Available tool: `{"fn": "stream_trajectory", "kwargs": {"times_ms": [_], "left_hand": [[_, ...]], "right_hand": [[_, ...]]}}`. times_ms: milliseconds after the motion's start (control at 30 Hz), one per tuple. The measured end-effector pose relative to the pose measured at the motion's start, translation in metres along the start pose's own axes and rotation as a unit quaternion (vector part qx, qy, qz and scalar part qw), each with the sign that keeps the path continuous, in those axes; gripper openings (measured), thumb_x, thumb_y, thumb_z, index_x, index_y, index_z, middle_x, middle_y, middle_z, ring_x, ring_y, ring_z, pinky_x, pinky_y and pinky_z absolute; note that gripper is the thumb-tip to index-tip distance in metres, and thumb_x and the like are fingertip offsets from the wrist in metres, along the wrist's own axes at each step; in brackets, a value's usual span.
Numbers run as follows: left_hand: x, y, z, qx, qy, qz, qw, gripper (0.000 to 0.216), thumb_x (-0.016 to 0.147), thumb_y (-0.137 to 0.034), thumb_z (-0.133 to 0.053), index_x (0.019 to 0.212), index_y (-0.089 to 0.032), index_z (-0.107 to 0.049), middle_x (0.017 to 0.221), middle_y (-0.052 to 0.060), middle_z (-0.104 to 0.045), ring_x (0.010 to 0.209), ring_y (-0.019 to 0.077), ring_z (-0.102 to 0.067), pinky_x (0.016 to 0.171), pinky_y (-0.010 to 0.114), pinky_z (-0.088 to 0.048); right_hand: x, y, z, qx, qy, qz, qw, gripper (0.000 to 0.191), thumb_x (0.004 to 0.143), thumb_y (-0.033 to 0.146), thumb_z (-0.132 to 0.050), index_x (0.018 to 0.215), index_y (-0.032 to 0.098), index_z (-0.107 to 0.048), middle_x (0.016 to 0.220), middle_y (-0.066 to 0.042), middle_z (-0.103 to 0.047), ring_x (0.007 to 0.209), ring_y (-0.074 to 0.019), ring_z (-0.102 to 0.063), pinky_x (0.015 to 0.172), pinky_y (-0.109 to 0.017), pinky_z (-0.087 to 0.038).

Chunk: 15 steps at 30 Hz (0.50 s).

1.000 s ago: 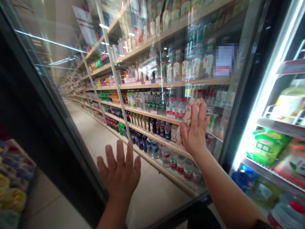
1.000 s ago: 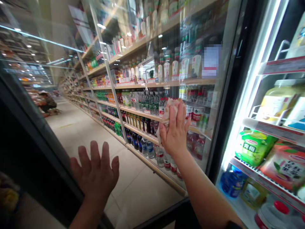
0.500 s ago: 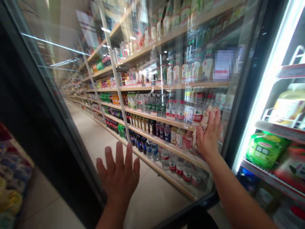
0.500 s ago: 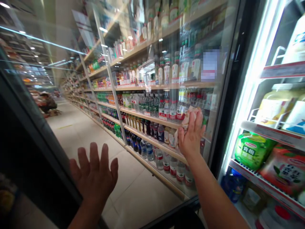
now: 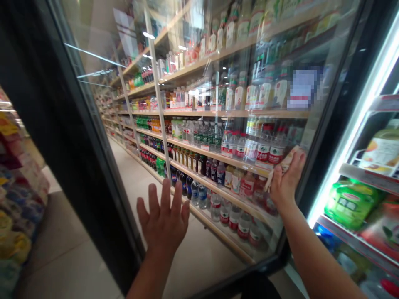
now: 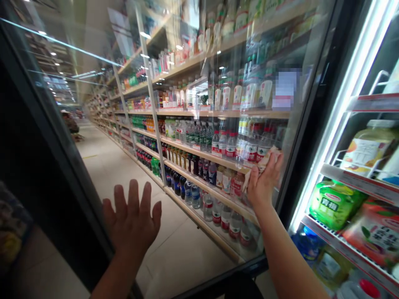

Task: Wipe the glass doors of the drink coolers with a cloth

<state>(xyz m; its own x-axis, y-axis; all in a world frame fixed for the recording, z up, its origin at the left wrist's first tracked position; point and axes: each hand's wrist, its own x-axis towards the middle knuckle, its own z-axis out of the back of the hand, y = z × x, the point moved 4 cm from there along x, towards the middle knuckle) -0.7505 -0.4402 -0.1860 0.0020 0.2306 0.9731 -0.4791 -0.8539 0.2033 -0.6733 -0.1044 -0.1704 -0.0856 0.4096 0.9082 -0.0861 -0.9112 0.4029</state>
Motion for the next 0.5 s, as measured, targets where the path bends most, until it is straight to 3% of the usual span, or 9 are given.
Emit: {"fn": "stream_trajectory", "kwargs": {"times_ms": [100,267,500], "left_hand": [[-0.001,0.0,0.0,-0.007,0.0,0.007,1.0,0.079,0.086,-0.03,-0.068,0.154,-0.019,-0.03,0.16,0.012,-0.028,0.153,0.0301,-0.016,0.125,0.05,-0.01],[-0.002,-0.001,0.0,-0.016,-0.004,0.008,1.0,0.077,0.086,-0.03,-0.068,0.154,-0.019,-0.032,0.157,0.013,-0.035,0.152,0.029,-0.016,0.126,0.049,-0.01],[-0.003,0.0,0.001,-0.011,-0.004,0.014,1.0,0.071,0.091,-0.032,-0.062,0.154,-0.022,-0.031,0.157,0.01,-0.036,0.152,0.0277,-0.017,0.126,0.048,-0.012]], "right_hand": [[0.017,0.01,0.0,0.009,-0.012,0.002,1.0,0.073,0.1,0.052,-0.03,0.159,0.014,-0.011,0.165,-0.023,-0.007,0.154,-0.0338,-0.008,0.119,-0.062,-0.019],[0.014,0.04,-0.004,0.013,0.025,0.03,0.999,0.066,0.101,0.047,-0.032,0.159,0.023,-0.011,0.167,-0.019,0.0,0.155,-0.0333,-0.004,0.114,-0.071,-0.02],[0.029,0.089,-0.006,-0.008,0.048,0.089,0.995,0.066,0.1,0.042,-0.036,0.159,0.026,-0.012,0.168,-0.015,-0.002,0.155,-0.0337,-0.003,0.115,-0.073,-0.015]]}}
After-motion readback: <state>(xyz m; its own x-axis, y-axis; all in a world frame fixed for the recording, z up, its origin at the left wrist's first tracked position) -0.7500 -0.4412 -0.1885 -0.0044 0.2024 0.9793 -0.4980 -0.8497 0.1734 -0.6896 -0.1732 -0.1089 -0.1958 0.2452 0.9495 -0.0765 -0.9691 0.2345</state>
